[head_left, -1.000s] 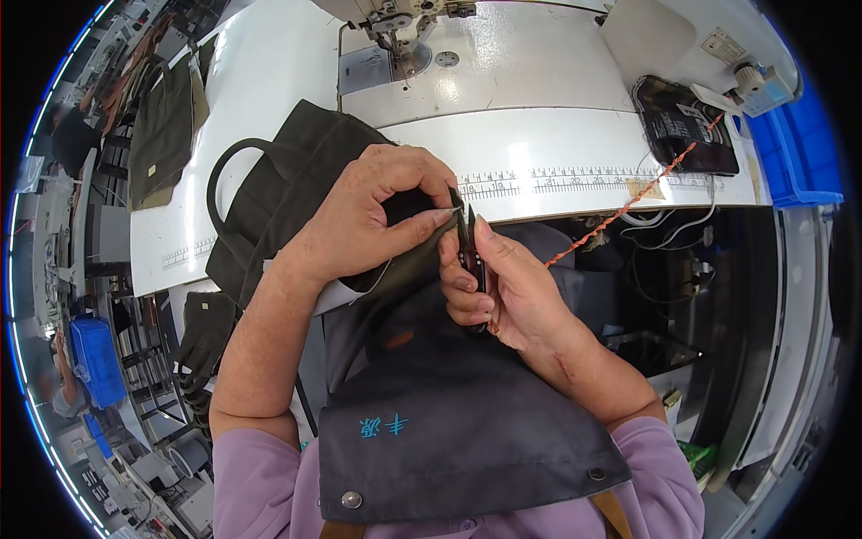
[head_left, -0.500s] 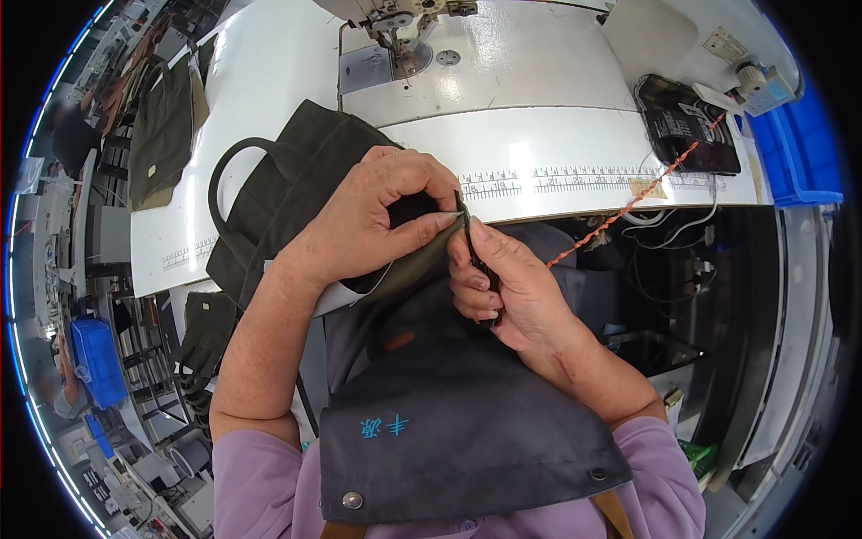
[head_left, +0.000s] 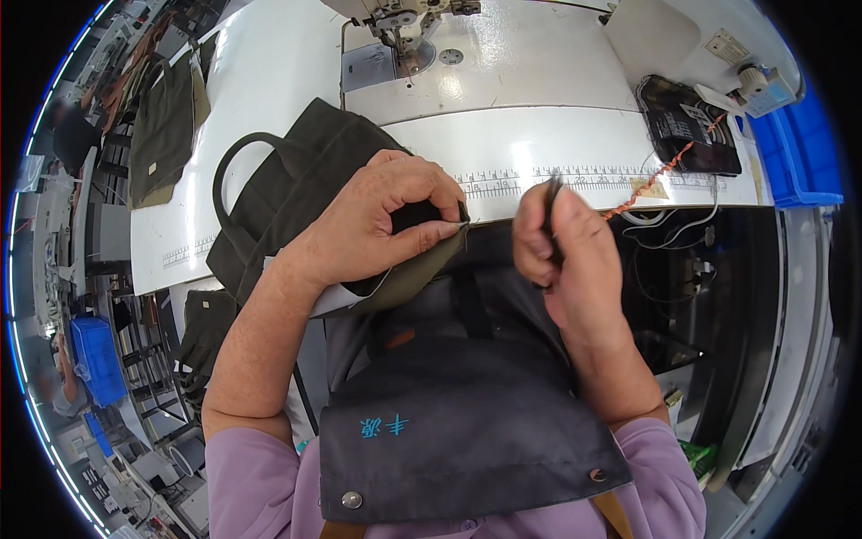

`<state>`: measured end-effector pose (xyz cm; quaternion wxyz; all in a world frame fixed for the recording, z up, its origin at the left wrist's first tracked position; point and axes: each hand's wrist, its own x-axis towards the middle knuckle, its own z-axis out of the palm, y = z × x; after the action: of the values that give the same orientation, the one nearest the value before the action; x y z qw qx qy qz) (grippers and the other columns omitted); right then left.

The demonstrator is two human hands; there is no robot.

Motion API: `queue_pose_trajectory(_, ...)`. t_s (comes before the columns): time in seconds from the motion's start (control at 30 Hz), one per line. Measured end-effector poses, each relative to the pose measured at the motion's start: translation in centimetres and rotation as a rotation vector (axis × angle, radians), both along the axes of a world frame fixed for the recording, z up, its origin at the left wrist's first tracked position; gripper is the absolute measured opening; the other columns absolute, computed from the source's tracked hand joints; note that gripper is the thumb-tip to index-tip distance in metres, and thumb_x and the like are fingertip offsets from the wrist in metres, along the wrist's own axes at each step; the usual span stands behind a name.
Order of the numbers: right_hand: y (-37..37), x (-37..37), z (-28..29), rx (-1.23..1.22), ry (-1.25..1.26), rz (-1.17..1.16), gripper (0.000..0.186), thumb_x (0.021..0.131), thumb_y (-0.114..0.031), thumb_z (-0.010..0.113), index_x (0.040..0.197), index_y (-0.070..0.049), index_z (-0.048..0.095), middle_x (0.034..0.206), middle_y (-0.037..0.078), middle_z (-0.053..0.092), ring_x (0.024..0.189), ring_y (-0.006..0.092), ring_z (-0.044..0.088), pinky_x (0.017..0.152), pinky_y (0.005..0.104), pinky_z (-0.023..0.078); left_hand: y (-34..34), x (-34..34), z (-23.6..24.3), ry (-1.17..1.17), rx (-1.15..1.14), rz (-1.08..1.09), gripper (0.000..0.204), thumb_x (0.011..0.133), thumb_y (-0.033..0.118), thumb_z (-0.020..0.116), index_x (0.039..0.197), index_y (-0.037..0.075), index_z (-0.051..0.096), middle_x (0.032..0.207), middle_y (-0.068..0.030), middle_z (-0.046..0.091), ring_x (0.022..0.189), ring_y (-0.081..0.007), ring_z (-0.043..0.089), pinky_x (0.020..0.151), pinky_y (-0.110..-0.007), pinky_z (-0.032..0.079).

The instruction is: Using an industrial sewing machine to construct fabric bags.

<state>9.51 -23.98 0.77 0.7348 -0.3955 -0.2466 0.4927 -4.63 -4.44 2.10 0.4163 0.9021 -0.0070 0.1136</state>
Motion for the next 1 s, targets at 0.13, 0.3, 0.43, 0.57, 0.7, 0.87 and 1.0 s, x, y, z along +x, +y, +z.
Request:
queue_pose_trajectory(0.13,-0.1,-1.8,-1.1,-0.212,-0.773,-0.095,0.027,0.089,-0.014,0.079,0.105,-0.001,0.061,0.069,0.0,0.051,0.059,0.0096,0.05,0.054,0.0273,0.041,-0.2,0.6,0.3,-0.02,0.018,-0.001,0.012,0.084,0.011,0.077,0.09,0.009,0.067,0.111,-0.0049,0.072,0.107,-0.0213,0.064,0.101,-0.036,0.041)
queue_pose_trajectory(0.3,1.2,-1.6,-1.5,-0.182,-1.019,-0.251,0.023,0.085,-0.008,0.076,0.102,0.0,0.064,0.069,0.008,0.056,0.058,0.0197,0.057,0.055,0.0335,0.046,-0.2,0.4,0.4,-0.005,-0.03,0.002,0.011,0.085,0.011,0.077,0.089,0.007,0.067,0.118,-0.0076,0.07,0.111,-0.0222,0.063,0.101,-0.036,0.043)
queue_pose_trajectory(0.43,1.3,-1.2,-1.5,-0.174,-0.95,-0.234,0.015,0.085,-0.005,0.073,0.097,0.001,0.066,0.074,0.01,0.064,0.063,0.0195,0.063,0.059,0.0332,0.05,0.0,0.5,0.5,0.01,-0.148,-0.013,0.011,0.085,0.01,0.077,0.088,0.005,0.067,0.12,-0.0104,0.069,0.112,-0.0218,0.062,0.099,-0.035,0.046)
queue_pose_trajectory(0.57,1.1,-1.0,-1.8,-0.174,-0.908,-0.208,0.013,0.085,-0.002,0.072,0.097,0.001,0.069,0.075,0.012,0.067,0.063,0.0187,0.065,0.06,0.031,0.052,0.4,0.2,0.3,0.018,-0.307,0.002,0.012,0.085,0.01,0.076,0.087,0.004,0.066,0.12,-0.0117,0.068,0.112,-0.0211,0.062,0.099,-0.034,0.046)
queue_pose_trajectory(0.7,1.2,-0.9,-2.0,-0.192,-0.899,-0.239,0.013,0.086,-0.001,0.072,0.099,0.002,0.07,0.075,0.012,0.068,0.06,0.0171,0.064,0.058,0.0294,0.052,0.7,0.2,0.5,-0.006,-0.342,0.026,0.009,0.085,0.007,0.074,0.087,0.004,0.066,0.116,-0.01,0.068,0.108,-0.0191,0.062,0.097,-0.032,0.047)
queue_pose_trajectory(0.87,1.2,-1.0,-2.2,-0.223,-0.753,-0.181,0.012,0.087,-0.001,0.071,0.098,0.002,0.07,0.071,0.005,0.065,0.06,0.0071,0.057,0.056,0.0248,0.048,0.0,0.5,0.9,0.036,-0.296,0.104,0.011,0.081,0.004,0.074,0.087,0.004,0.065,0.114,-0.01,0.068,0.11,-0.02,0.062,0.099,-0.034,0.046)
queue_pose_trajectory(1.0,1.2,-0.9,-2.4,-0.252,-0.734,-0.166,0.01,0.086,-0.002,0.071,0.096,0.003,0.07,0.069,0.003,0.063,0.06,0.0044,0.054,0.055,0.0232,0.045,-1.4,1.0,0.9,-0.042,-0.039,0.136,0.019,0.074,0.001,0.076,0.09,0.004,0.067,0.108,-0.0097,0.071,0.1,-0.0237,0.069,0.093,-0.035,0.052)
